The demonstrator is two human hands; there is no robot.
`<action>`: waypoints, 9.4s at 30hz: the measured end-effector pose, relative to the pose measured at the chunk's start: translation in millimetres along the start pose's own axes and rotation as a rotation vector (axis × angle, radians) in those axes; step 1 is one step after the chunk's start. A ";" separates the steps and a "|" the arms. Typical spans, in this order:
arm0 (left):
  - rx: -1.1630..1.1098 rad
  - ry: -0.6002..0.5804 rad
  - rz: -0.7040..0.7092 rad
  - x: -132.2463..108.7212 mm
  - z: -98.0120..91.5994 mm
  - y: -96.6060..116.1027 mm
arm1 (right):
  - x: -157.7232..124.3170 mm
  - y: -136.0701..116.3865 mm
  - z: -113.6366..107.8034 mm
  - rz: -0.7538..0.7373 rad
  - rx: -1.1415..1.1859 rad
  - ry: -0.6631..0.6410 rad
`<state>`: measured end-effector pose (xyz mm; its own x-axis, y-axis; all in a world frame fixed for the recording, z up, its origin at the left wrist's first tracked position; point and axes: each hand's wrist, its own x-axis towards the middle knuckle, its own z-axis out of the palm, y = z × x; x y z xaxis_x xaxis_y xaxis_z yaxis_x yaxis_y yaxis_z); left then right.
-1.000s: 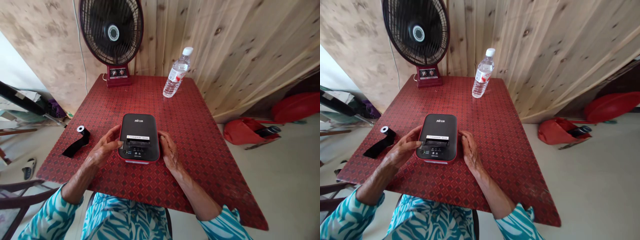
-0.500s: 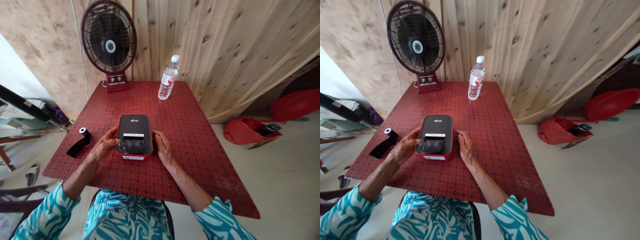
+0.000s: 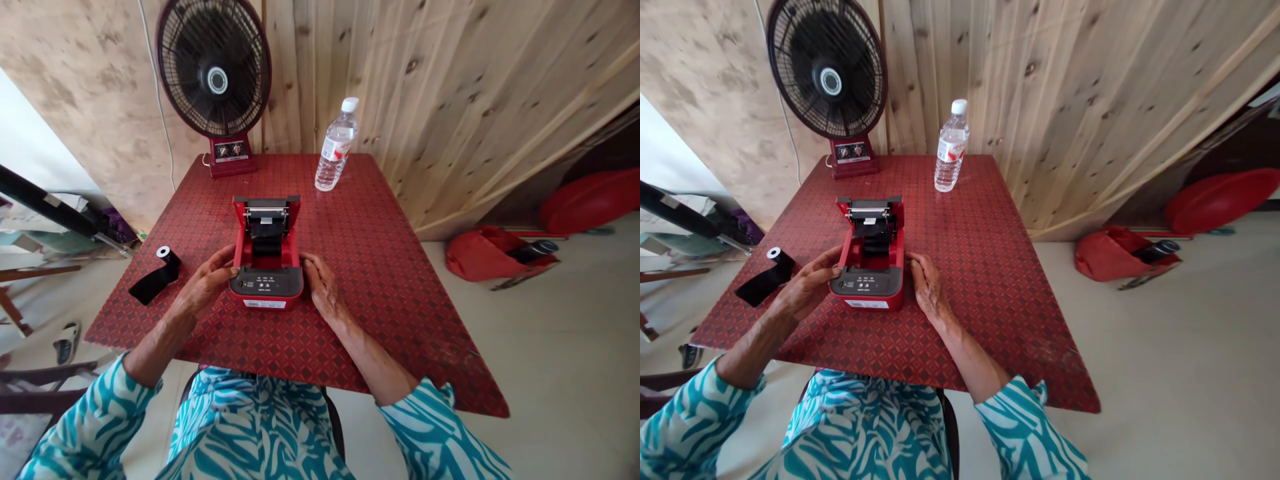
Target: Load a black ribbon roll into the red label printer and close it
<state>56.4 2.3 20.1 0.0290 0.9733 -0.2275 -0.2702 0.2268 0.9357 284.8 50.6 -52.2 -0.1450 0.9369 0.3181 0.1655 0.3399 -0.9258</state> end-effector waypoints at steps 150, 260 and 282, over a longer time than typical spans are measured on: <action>1.404 -0.537 0.597 14.2 17.3 72.5 | 3.6 4.6 0.8 -0.050 -0.045 -0.047; 0.229 -0.053 0.045 5.7 -17.2 8.5 | -4.6 -3.3 11.1 0.120 0.114 0.045; 0.421 -0.067 0.118 5.7 -16.1 13.8 | -2.8 -4.9 14.4 0.089 0.115 0.051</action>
<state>37.3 10.5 27.3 0.0872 0.9903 -0.1080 0.1403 0.0951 0.9855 270.4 45.1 -51.5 -0.0847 0.9669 0.2407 0.0626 0.2462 -0.9672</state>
